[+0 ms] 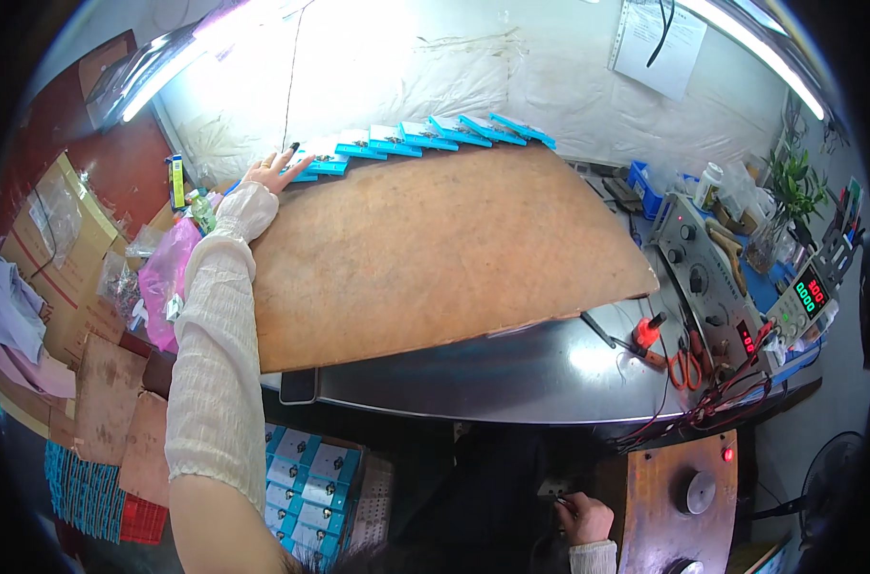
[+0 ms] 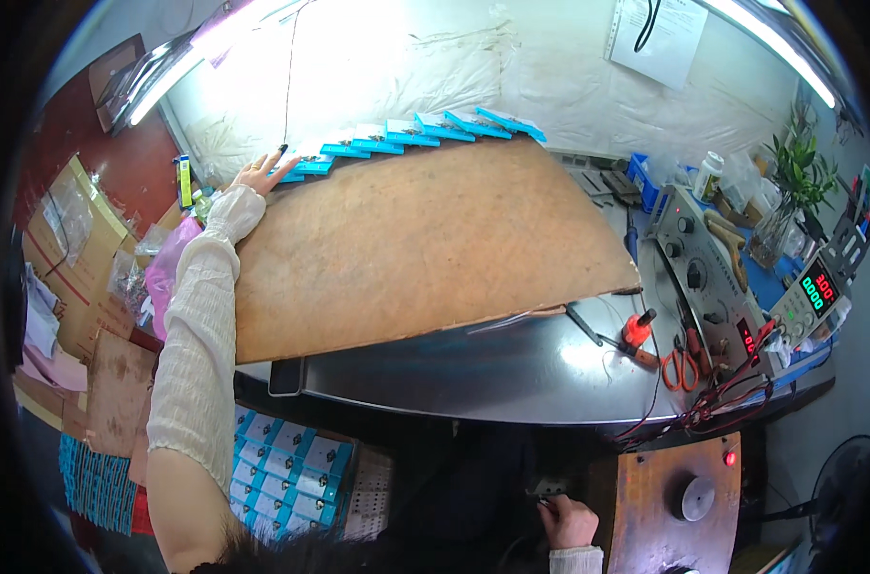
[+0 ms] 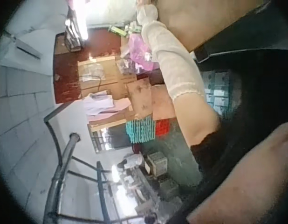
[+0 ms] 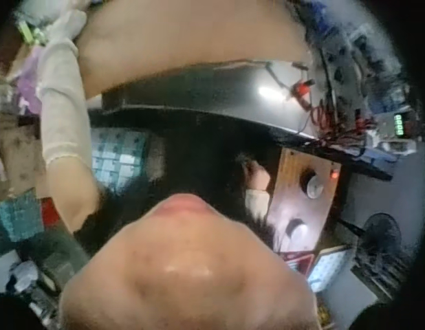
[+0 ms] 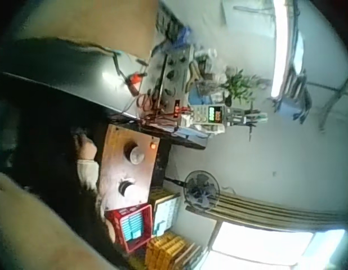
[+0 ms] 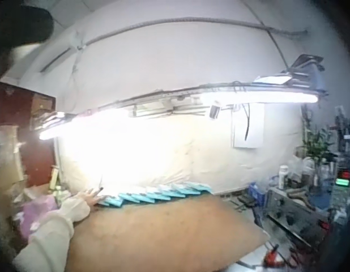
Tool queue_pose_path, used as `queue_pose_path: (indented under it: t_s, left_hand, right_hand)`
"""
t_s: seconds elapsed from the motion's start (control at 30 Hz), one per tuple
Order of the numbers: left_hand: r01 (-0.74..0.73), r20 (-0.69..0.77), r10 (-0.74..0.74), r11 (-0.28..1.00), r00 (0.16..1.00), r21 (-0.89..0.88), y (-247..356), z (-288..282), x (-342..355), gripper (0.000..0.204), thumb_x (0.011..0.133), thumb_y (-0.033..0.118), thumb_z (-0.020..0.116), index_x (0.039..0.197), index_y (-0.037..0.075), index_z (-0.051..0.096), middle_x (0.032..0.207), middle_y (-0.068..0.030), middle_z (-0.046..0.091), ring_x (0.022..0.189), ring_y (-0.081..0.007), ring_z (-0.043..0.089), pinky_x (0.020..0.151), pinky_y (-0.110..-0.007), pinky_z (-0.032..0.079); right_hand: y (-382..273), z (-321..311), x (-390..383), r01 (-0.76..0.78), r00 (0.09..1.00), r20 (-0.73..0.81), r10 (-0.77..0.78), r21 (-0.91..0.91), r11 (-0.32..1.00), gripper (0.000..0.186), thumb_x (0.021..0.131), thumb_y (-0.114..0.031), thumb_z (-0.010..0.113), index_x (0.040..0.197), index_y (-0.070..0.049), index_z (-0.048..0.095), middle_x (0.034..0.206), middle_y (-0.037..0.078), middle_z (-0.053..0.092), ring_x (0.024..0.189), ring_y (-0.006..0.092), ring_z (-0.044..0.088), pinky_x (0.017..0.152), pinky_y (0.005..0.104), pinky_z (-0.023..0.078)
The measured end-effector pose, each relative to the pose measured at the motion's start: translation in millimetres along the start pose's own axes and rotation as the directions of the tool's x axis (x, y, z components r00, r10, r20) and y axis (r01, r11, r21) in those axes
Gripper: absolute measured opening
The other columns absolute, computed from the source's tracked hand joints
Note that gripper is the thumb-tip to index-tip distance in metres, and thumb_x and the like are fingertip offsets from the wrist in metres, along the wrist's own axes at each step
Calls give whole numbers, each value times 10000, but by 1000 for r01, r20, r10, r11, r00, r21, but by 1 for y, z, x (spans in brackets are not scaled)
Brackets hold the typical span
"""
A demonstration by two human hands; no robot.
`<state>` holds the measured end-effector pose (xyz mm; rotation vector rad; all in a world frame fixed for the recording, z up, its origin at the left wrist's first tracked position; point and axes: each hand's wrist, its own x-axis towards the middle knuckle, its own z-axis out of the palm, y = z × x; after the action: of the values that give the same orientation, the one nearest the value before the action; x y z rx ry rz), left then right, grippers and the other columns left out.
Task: Testing analog ammeters at a specialized testing station using hand probes.
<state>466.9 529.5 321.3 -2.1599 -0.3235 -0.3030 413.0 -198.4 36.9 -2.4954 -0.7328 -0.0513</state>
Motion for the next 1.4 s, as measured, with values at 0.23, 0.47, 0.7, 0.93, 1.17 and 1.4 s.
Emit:
queue_pose_path:
  t_s: [0.23, 0.47, 0.7, 0.93, 1.17, 1.4]
  left_hand:
    - [-48, -45, 45, 998, 998, -48, -13, 49, 17, 876, 857, -69, 460, 1484, 457, 146, 1393, -180, 443, 1163, -353, 562, 927, -397, 505]
    - [-16, -236, 52, 988, 970, 152, -12, 43, 23, 851, 873, -58, 472, 1470, 475, 183, 1238, -287, 554, 1082, -364, 624, 894, -394, 528]
    - [59, -27, -57, 994, 998, 88, 12, -12, -37, 711, 887, 26, 475, 1452, 411, 281, 1165, -279, 566, 1059, -387, 614, 816, -395, 547]
    - [-14, -168, 30, 996, 985, 93, 70, -129, -110, 593, 875, 66, 494, 1395, 333, 396, 1087, -251, 609, 1016, -380, 639, 757, -387, 559]
    - [-37, -284, 4, 993, 959, -111, 125, -210, -104, 682, 857, 25, 507, 1450, 319, 343, 1163, -261, 581, 1062, -391, 605, 822, -422, 531]
    - [602, 40, -687, 605, 725, -521, 103, -219, -112, 436, 942, 394, 550, 1087, -10, 628, 823, -164, 678, 750, -352, 671, 687, -442, 521]
  right_hand:
    - [6, 6, 1, -108, 993, 43, 109, -27, 994, 204, 723, -241, 768, 798, -106, 635, 679, 55, 661, 629, 267, 643, 579, 393, 507]
    - [-5, 3, 22, 15, 998, 58, -12, -51, 999, 217, 730, -248, 775, 812, -94, 646, 675, 63, 668, 603, 255, 651, 553, 369, 506]
    - [13, -1, 4, -40, 999, -12, 40, 6, 999, 198, 730, -242, 766, 781, -102, 636, 695, 64, 667, 640, 270, 648, 587, 387, 510]
    - [22, -4, 1, -17, 1000, 12, 18, -46, 999, 210, 707, -243, 769, 806, -109, 641, 693, 73, 660, 645, 276, 644, 585, 394, 508]
    - [-48, -5, 43, 253, 963, -129, -235, 152, 955, 170, 759, -219, 745, 832, -106, 641, 677, 65, 643, 628, 260, 631, 556, 383, 493]
    - [-50, 1, 13, 230, 972, -104, -213, 197, 953, 162, 759, -220, 750, 806, -102, 650, 659, 50, 642, 608, 233, 635, 553, 350, 498]
